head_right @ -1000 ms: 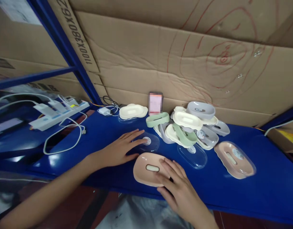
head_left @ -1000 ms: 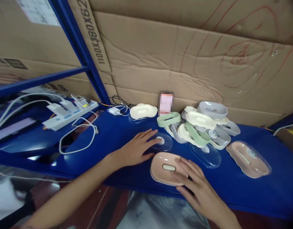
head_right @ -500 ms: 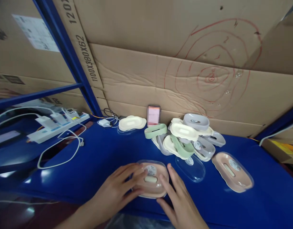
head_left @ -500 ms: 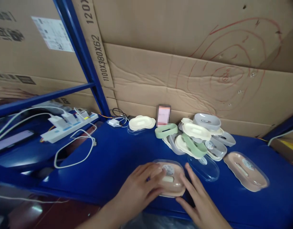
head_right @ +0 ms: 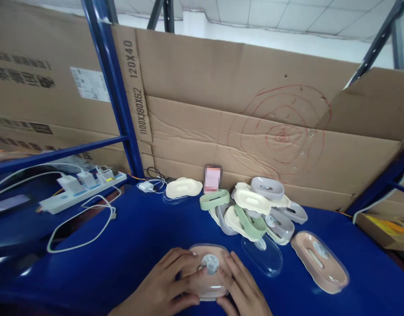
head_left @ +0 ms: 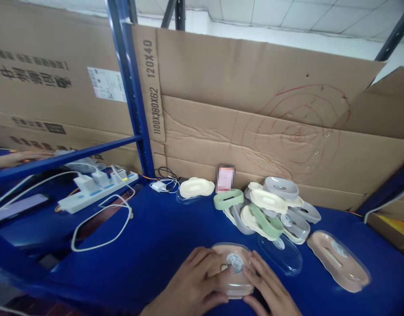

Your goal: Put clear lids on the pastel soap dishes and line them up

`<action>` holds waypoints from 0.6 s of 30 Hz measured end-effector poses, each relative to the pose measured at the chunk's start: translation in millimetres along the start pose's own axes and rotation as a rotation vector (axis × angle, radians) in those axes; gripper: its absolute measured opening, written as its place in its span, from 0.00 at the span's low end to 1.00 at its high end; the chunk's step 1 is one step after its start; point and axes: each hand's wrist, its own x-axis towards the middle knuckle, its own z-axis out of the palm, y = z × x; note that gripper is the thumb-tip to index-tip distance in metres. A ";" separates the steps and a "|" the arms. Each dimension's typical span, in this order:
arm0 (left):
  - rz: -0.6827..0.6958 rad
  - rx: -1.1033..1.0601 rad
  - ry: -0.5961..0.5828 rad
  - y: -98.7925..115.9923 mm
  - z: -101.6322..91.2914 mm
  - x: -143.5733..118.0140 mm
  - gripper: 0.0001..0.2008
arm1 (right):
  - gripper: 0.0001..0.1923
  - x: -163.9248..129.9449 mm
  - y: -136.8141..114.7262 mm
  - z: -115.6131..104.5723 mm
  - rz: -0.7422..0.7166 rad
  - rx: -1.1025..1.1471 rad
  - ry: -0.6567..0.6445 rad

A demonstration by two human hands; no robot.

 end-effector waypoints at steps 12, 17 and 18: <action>0.039 -0.067 -0.190 -5.8 -15.9 11.9 0.27 | 0.45 -13.0 4.9 10.3 0.161 0.060 -0.154; -0.041 -0.112 -0.264 -55.0 -28.6 54.3 0.20 | 0.36 -34.2 14.7 -6.7 0.116 -0.077 -0.081; -0.065 -0.033 -0.215 -68.7 -24.2 58.9 0.20 | 0.35 -44.9 21.4 -17.9 0.138 -0.127 -0.024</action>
